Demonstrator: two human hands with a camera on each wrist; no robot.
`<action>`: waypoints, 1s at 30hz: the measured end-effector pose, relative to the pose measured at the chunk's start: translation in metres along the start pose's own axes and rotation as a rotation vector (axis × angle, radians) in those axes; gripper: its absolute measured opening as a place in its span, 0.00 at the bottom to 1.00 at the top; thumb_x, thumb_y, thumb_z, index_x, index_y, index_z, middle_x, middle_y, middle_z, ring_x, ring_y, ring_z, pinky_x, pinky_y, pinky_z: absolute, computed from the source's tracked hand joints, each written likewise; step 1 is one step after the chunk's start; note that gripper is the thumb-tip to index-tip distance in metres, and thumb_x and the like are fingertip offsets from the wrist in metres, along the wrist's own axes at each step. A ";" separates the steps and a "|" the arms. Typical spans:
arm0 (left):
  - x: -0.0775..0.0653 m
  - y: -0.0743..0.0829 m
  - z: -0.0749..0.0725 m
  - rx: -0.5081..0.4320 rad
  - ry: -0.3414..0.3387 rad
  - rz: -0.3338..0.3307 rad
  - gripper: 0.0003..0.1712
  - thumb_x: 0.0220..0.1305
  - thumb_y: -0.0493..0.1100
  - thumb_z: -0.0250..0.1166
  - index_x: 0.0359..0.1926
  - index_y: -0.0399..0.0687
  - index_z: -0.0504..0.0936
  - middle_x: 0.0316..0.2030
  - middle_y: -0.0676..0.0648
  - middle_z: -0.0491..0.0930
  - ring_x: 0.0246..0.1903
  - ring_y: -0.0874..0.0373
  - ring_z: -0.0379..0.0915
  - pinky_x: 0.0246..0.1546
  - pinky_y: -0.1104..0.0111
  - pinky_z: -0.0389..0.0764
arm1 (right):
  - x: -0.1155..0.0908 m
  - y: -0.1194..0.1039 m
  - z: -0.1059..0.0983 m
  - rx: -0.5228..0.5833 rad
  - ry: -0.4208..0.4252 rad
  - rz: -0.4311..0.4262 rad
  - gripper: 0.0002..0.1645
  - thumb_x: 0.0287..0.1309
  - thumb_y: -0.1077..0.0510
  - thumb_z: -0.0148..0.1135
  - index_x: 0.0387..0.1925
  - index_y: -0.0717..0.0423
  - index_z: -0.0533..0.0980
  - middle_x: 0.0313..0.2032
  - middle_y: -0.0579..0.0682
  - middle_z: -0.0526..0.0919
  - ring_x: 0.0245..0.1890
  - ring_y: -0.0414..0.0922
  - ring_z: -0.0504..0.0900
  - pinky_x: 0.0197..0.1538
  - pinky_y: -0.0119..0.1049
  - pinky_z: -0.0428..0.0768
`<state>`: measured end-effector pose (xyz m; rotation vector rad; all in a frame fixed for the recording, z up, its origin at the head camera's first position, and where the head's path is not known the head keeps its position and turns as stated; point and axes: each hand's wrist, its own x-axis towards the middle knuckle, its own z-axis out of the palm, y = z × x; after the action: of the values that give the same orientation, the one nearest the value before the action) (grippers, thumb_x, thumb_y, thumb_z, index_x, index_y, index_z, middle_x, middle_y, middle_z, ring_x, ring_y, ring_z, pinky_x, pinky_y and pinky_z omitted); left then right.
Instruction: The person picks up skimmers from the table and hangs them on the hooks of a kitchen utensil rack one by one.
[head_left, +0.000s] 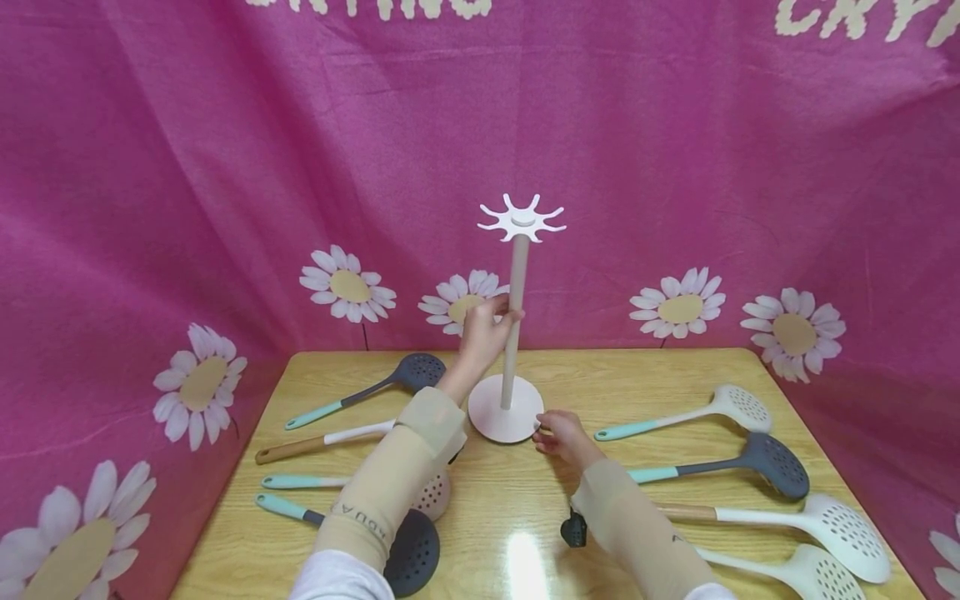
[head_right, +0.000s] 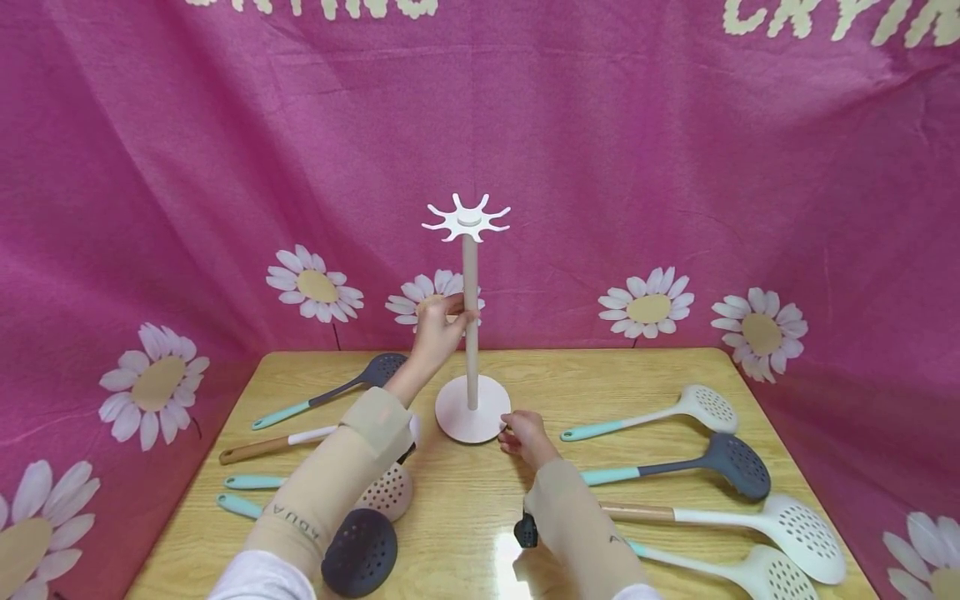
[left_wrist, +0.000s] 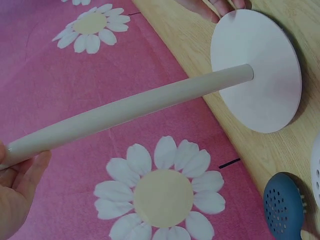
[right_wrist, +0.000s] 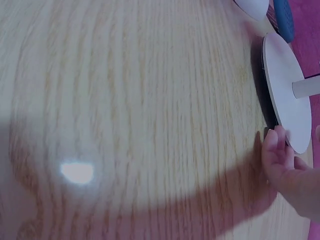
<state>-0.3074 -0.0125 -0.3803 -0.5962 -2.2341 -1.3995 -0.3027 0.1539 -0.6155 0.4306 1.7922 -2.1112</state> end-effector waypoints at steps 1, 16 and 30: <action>-0.001 0.001 0.000 0.001 -0.007 -0.002 0.10 0.55 0.34 0.63 0.39 0.33 0.81 0.31 0.39 0.83 0.34 0.50 0.80 0.38 0.64 0.78 | -0.016 -0.010 0.006 -0.029 0.027 0.021 0.20 0.60 0.60 0.53 0.49 0.71 0.65 0.31 0.56 0.73 0.22 0.42 0.77 0.30 0.36 0.80; -0.021 0.017 -0.006 -0.041 -0.021 0.020 0.09 0.53 0.34 0.65 0.36 0.34 0.81 0.30 0.39 0.83 0.32 0.51 0.80 0.34 0.66 0.79 | -0.090 -0.044 0.027 -0.100 0.123 0.081 0.14 0.51 0.70 0.50 0.42 0.73 0.68 0.21 0.50 0.73 0.16 0.38 0.73 0.25 0.31 0.78; -0.040 0.026 -0.008 -0.058 0.010 0.051 0.14 0.51 0.34 0.67 0.41 0.34 0.82 0.31 0.40 0.83 0.30 0.52 0.81 0.32 0.71 0.79 | -0.097 -0.020 0.025 -0.122 0.214 0.002 0.16 0.46 0.75 0.51 0.40 0.73 0.63 0.22 0.51 0.69 0.15 0.38 0.71 0.22 0.29 0.77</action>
<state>-0.2597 -0.0146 -0.3812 -0.6595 -2.1614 -1.4424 -0.2253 0.1380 -0.5515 0.6463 2.0240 -2.0052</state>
